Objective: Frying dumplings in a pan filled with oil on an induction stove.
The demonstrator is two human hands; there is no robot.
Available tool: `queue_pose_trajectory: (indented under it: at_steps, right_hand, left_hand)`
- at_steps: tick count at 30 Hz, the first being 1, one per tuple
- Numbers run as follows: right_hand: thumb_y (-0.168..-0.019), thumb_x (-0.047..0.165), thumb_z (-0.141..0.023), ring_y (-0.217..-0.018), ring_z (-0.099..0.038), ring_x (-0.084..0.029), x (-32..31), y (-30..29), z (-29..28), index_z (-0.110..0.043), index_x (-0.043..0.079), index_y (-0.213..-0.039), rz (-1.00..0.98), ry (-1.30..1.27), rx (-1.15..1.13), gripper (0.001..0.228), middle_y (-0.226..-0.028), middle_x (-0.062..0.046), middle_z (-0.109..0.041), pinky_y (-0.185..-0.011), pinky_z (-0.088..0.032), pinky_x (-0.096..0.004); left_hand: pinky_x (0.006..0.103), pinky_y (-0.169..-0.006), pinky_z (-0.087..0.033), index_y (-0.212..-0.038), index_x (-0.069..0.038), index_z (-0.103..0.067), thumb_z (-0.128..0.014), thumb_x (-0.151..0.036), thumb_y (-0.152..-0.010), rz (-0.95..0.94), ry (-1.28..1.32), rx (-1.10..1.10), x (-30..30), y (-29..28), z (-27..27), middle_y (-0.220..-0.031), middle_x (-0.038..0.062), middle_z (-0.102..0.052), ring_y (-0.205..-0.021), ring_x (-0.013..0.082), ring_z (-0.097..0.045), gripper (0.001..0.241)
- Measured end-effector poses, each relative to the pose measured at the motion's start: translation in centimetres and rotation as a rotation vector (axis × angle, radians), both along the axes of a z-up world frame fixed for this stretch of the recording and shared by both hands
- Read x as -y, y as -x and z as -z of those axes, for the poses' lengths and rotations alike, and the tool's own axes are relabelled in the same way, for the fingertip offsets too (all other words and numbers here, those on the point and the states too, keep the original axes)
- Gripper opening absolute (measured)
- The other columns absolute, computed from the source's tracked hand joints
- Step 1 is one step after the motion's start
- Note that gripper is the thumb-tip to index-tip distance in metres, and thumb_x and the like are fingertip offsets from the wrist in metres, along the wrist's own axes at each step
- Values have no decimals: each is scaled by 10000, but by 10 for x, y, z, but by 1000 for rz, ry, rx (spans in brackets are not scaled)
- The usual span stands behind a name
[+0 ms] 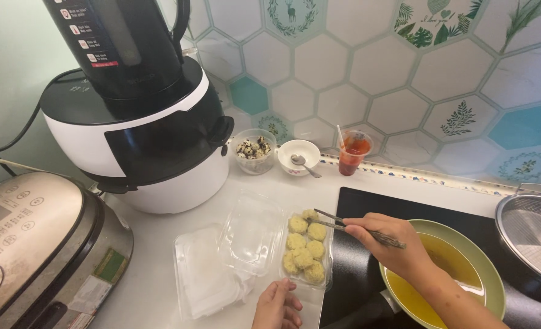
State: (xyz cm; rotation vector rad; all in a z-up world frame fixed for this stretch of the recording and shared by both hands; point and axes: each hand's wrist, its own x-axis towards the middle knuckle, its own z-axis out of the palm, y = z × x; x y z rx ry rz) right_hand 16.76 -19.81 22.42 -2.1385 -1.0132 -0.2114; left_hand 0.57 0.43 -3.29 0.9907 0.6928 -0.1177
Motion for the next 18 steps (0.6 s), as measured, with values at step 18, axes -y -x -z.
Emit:
queue_pose_trajectory:
  at_steps: [18]
  right_hand:
    - [-1139, 357, -433, -726, -682, -248, 150, -7, 5, -724, -103, -1066, 398, -581, -511, 550, -821, -198, -705, -762, -574, -358]
  left_hand:
    - [345, -371, -450, -1214, -18, -639, -569, -457, -970, -5, -68, -81, 2, -4, -11, -778, 167, -627, -472, 258, -614, 508]
